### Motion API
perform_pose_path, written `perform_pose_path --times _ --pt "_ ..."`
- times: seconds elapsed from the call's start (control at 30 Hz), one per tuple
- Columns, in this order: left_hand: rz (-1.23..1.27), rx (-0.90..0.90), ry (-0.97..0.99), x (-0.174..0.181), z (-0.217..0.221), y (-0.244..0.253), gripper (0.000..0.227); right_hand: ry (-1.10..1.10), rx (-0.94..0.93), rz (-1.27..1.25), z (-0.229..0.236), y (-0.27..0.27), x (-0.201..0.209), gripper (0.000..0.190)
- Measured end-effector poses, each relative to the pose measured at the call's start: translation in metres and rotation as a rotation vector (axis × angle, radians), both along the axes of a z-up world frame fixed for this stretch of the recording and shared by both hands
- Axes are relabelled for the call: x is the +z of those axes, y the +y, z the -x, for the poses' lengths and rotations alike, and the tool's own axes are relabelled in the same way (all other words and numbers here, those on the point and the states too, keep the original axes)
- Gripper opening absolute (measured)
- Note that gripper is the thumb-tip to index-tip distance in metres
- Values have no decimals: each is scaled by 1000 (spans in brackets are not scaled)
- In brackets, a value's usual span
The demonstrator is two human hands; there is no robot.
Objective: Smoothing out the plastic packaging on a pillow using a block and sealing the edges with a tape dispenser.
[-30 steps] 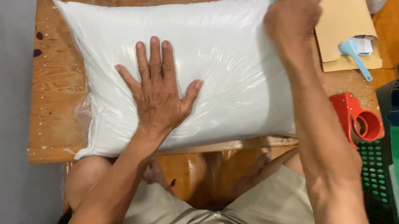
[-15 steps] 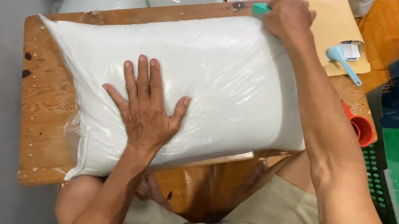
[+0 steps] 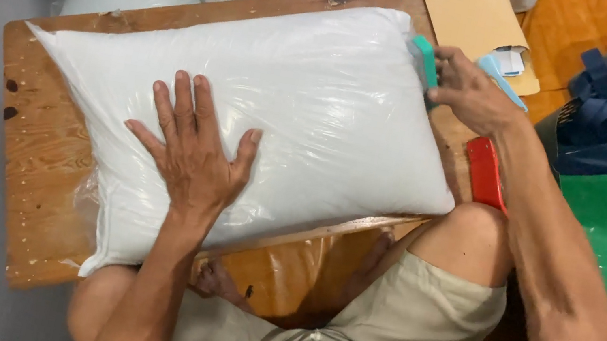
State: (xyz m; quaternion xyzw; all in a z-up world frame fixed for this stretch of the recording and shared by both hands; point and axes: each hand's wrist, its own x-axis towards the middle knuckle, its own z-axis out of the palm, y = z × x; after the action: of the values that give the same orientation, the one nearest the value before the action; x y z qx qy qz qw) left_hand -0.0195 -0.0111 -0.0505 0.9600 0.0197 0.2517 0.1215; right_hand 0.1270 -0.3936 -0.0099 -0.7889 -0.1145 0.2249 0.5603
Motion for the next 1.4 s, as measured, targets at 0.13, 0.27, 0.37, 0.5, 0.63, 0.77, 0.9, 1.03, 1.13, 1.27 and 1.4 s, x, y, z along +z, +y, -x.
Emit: perform_pose_path --times 0.13,0.27,0.37,0.5,0.63,0.77,0.9,1.03,1.13,1.27,1.4 --pt "38 2 -10 6 -4 -1 87 65 28 133 65 -46 -28 59" --pt "39 3 6 4 -3 0 86 43 126 23 101 -51 -5 45" --pt "28 4 4 3 -2 -2 87 -177 -76 98 79 -24 17 57" --pt "31 -9 -8 1 0 2 88 -516 -315 500 3 30 22 48" --pt "64 -2 -10 8 -1 5 89 -827 -403 826 20 131 -9 37" --pt "210 -49 33 18 2 16 87 -1145 -250 721 127 202 14 49" --pt "437 50 -111 28 8 65 77 -1224 -211 570 134 194 -30 53" --pt "379 354 119 54 40 96 115 -1391 -173 410 84 173 -48 50" --pt "809 391 674 72 48 74 109 -1381 -93 337 42 163 -39 49" --pt "908 369 667 37 70 55 109 -1272 -207 386 0 123 -25 58" --pt "1267 508 529 47 102 1 103 -737 -594 564 -62 41 -49 42"
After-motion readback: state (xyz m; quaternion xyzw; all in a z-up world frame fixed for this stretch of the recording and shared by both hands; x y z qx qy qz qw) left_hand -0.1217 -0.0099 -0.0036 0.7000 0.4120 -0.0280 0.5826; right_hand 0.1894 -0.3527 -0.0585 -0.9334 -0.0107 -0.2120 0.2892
